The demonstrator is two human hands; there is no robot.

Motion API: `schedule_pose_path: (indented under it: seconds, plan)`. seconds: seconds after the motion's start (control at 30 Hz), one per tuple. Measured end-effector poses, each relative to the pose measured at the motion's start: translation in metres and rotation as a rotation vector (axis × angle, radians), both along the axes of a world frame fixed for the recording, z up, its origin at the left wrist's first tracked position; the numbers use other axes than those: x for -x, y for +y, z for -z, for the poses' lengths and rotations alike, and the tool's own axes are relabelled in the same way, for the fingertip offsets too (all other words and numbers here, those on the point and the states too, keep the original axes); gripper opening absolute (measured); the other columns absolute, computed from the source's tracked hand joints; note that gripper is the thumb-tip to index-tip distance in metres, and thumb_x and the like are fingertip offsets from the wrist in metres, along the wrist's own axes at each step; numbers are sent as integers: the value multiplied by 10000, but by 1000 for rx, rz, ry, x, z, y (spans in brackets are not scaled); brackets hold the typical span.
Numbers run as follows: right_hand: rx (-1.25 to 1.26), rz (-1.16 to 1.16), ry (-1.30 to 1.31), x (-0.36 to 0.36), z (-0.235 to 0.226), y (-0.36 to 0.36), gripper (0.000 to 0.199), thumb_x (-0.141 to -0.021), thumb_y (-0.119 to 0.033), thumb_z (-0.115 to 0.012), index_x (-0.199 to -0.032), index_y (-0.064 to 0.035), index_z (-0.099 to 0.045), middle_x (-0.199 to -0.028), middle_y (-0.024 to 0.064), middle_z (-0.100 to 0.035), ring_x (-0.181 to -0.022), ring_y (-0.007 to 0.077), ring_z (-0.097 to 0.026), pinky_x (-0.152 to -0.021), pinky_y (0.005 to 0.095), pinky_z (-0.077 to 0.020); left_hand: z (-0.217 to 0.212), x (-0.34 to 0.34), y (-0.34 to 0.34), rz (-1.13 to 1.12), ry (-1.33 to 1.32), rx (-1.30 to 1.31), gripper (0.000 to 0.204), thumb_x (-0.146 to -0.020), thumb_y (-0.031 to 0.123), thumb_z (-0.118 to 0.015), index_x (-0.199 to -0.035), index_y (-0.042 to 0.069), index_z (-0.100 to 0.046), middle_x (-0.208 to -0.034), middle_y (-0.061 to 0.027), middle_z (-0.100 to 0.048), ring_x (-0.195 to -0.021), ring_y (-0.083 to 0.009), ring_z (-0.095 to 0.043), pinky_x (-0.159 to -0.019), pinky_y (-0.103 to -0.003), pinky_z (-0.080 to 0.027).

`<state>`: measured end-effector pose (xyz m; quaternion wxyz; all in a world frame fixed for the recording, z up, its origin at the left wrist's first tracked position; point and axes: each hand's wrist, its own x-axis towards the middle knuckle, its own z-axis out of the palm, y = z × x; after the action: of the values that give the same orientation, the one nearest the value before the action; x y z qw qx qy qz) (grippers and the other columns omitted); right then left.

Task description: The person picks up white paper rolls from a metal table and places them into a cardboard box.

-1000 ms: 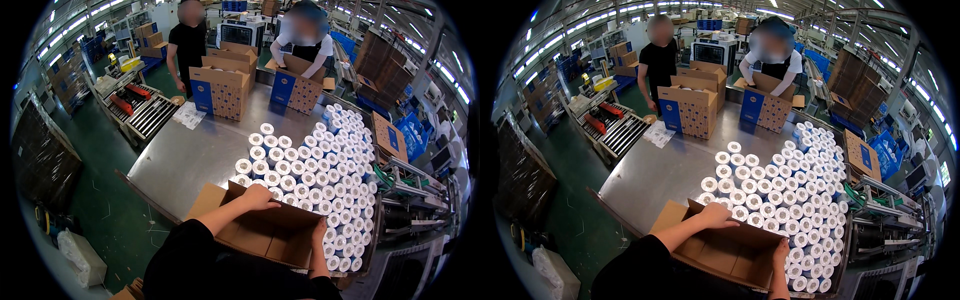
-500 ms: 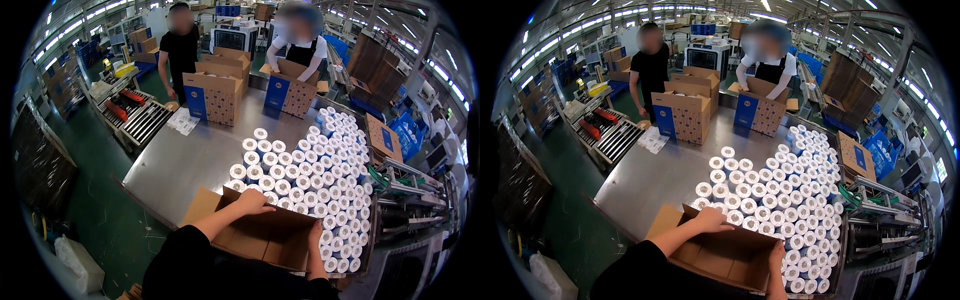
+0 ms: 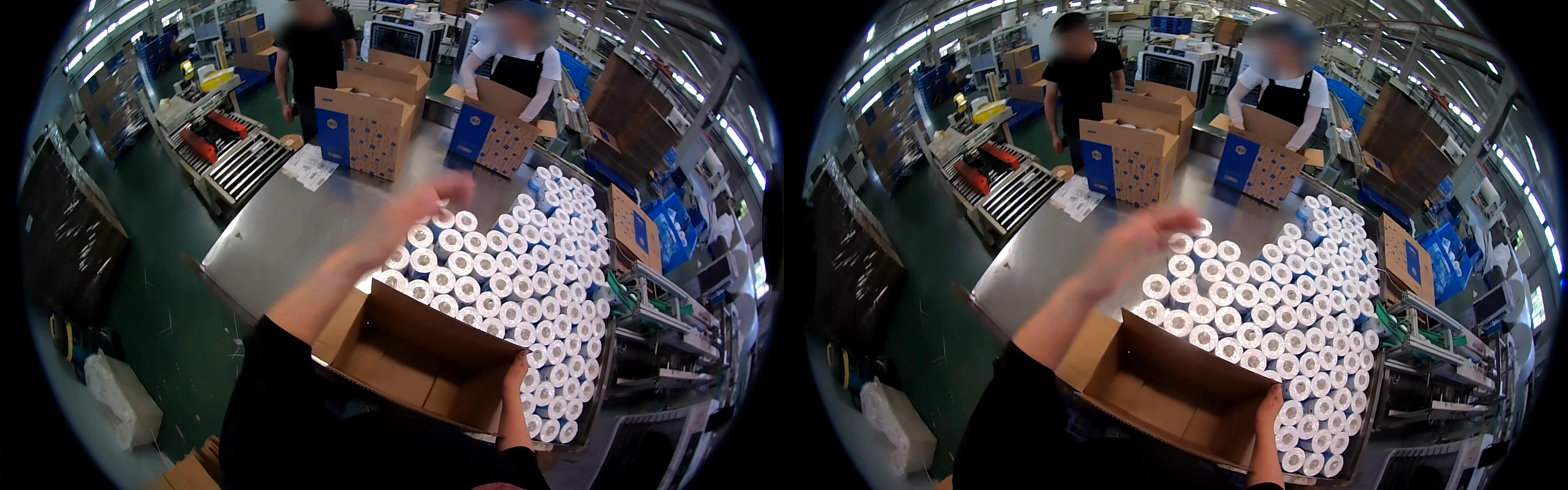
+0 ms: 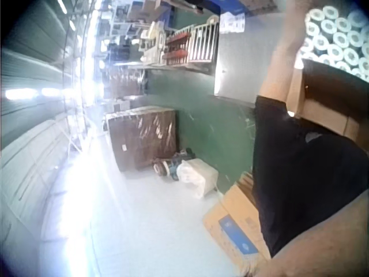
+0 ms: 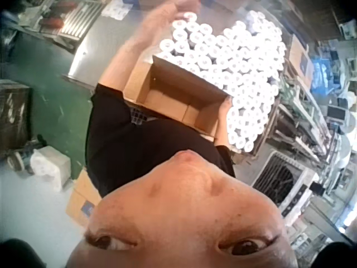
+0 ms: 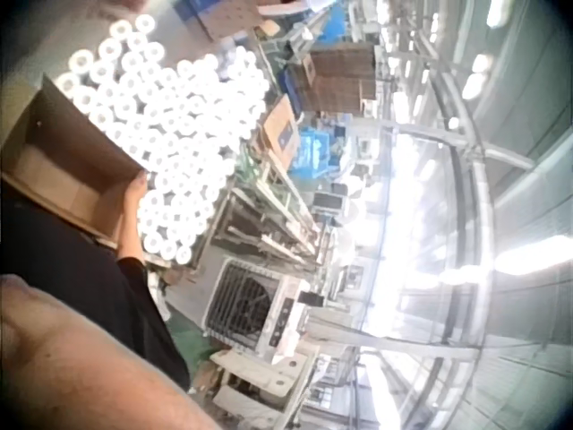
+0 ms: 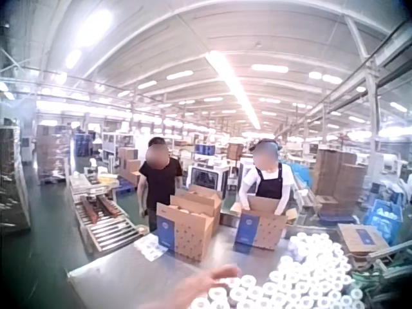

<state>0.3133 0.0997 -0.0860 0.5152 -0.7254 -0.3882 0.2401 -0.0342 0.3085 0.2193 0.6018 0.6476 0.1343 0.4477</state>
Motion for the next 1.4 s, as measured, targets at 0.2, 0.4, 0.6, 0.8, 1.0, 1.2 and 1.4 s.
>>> schedule_pose_path:
  seconds: [0.2, 0.4, 0.6, 0.8, 1.0, 1.2, 1.4]
  plan:
    - [55, -46, 30, 8, -5, 9, 532, -961, -436, -323, -993, 51, -535, -923, 99, -569, -866, 171, -479, -812, 294, -389, -145, 56, -81, -45, -781, -616, 718, -897, 578, -269, -1389, 56, -267, -1423, -148, -297, -1326, -300, -251, -1059, -491, -207]
    - [-168, 280, -544, -115, 146, -43, 474, -967, -391, -341, -995, 44, -529, -925, 72, -550, -855, 169, -460, -799, 297, -389, -141, 28, -63, 73, -1017, -570, 694, -903, 560, -263, -1389, 64, -270, -1431, -139, -285, -1340, -302, -214, -1071, -504, -172]
    - [-13, 59, -21, -10, 11, -7, 488, -971, -393, -312, -907, 42, -526, -867, 100, -551, -790, 168, -447, -737, 312, -389, -130, 46, -78, -104, -976, -629, 671, -909, 542, -257, -1388, 73, -273, -1439, -129, -273, -1354, -305, -177, -1082, -517, -137]
    - [-67, -21, 90, -5, 19, 8, 529, -967, -433, -308, -931, 45, -530, -902, 103, -554, -823, 179, -470, -767, 309, -396, -70, 58, -10, -221, -303, -457, 396, -953, 318, -354, -1228, 57, -466, -1156, -105, -526, -1075, -200, -497, -912, -347, -390]
    - [12, -37, 97, 10, -12, 7, 658, -948, -503, -310, -1114, 104, -504, -1078, 163, -560, -972, 221, -494, -894, 322, -375, 85, 11, 11, 60, 1022, -428, 476, -870, 437, -511, -1143, 50, -559, -1059, -156, -606, -977, -298, -574, -841, -384, -443]
    - [52, 5, 41, 2, -4, 8, 713, -942, -533, -270, -1146, 119, -474, -1120, 215, -540, -1004, 277, -495, -915, 344, -369, 166, -34, -13, 260, 1389, -511, 560, -812, 551, -507, -930, 22, -647, -899, -164, -641, -871, -330, -607, -724, -433, -475]
    - [51, -12, 28, -6, 2, 8, 755, -930, -564, -253, -1163, 122, -466, -1133, 243, -535, -1023, 313, -498, -923, 361, -369, 172, -39, -17, 32, 1267, -531, 738, -838, 652, -341, -628, 13, -646, -637, -172, -604, -648, -357, -594, -603, -429, -471]
